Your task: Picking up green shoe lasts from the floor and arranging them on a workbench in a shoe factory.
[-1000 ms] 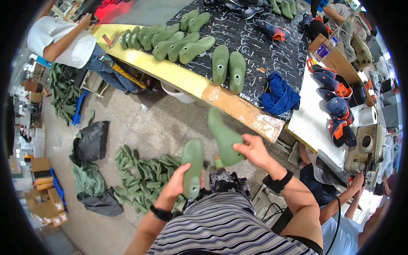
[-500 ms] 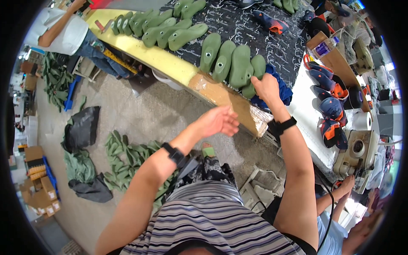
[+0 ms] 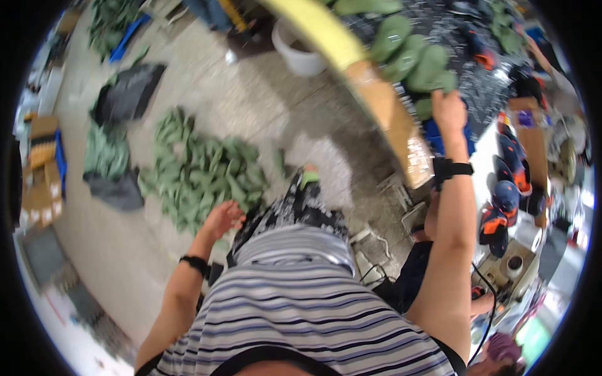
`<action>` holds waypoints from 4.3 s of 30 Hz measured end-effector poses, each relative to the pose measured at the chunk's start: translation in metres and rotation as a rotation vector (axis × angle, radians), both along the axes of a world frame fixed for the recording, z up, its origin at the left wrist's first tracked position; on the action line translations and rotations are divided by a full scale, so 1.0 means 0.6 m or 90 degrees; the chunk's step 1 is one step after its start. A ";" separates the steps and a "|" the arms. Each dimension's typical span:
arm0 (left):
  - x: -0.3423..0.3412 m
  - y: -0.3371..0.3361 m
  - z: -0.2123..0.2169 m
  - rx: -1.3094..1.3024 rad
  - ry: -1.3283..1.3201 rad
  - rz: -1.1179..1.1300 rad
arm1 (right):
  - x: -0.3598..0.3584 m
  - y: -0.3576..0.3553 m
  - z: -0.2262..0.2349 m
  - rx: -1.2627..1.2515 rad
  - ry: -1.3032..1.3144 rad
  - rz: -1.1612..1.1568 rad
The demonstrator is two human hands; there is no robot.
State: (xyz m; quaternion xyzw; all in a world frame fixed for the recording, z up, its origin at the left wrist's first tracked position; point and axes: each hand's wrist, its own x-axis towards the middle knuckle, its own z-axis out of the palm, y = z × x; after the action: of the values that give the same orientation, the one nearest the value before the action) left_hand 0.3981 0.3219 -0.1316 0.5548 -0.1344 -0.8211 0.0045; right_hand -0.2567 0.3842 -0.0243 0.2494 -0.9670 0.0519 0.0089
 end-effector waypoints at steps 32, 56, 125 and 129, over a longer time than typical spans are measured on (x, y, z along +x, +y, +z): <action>0.327 0.103 -0.506 -0.099 -0.210 0.068 | 0.873 -0.040 -0.688 0.201 -0.989 0.127; 0.150 -0.075 -1.047 -0.228 -0.325 0.134 | 1.088 0.027 -1.249 -0.100 -1.178 -0.593; -0.353 -0.238 0.225 -0.197 0.131 -0.436 | 0.343 -0.046 0.021 -0.552 -1.528 -0.243; -0.402 -0.329 0.245 -0.232 0.191 -0.480 | 0.332 -0.089 0.055 -0.690 -1.559 -0.282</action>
State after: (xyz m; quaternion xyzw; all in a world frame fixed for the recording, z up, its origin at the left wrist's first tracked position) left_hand 0.1568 0.1246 0.0156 0.3316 -0.4679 -0.7997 -0.1777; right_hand -0.0573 0.3307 0.0089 -0.1504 -0.2326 0.6068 -0.7450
